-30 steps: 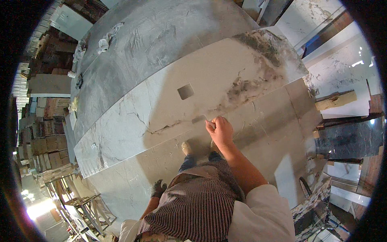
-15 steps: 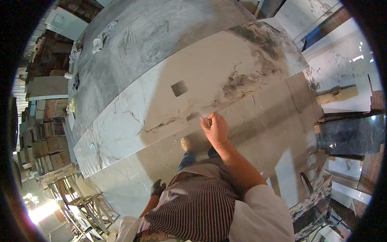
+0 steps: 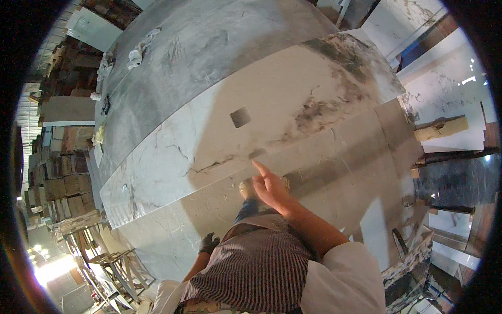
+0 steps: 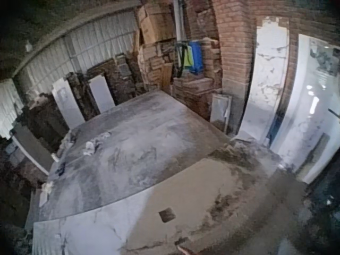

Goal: The person scrapes and smooths the edges and surface of a large marble slab using a blue plastic scraper and a metal scraper. They move around the slab, applying pressure to remove residue and clean the surface.

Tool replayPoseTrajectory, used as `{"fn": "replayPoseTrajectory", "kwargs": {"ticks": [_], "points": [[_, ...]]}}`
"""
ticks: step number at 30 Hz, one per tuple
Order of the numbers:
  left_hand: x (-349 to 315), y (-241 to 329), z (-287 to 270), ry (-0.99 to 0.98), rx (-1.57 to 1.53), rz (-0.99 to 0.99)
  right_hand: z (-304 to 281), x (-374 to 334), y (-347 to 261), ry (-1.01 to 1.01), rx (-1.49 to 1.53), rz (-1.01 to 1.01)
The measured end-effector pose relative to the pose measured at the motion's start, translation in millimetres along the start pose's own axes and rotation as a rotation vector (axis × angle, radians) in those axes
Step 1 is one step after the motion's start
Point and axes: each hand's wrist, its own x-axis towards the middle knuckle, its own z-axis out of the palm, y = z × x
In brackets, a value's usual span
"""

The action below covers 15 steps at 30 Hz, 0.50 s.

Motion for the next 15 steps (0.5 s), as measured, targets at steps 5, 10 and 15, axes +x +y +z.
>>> {"fn": "replayPoseTrajectory", "kwargs": {"ticks": [5,10,15], "points": [[-10,7,-8,0.004,0.006,-0.035,-3,-5,-16,-0.076,0.024,0.109],[-6,-3,1,0.019,0.014,-0.020,-8,-1,1,-0.061,0.023,0.053],[-3,-10,6,0.043,-0.002,0.013,-5,2,-7,-0.069,0.197,0.165]]}}
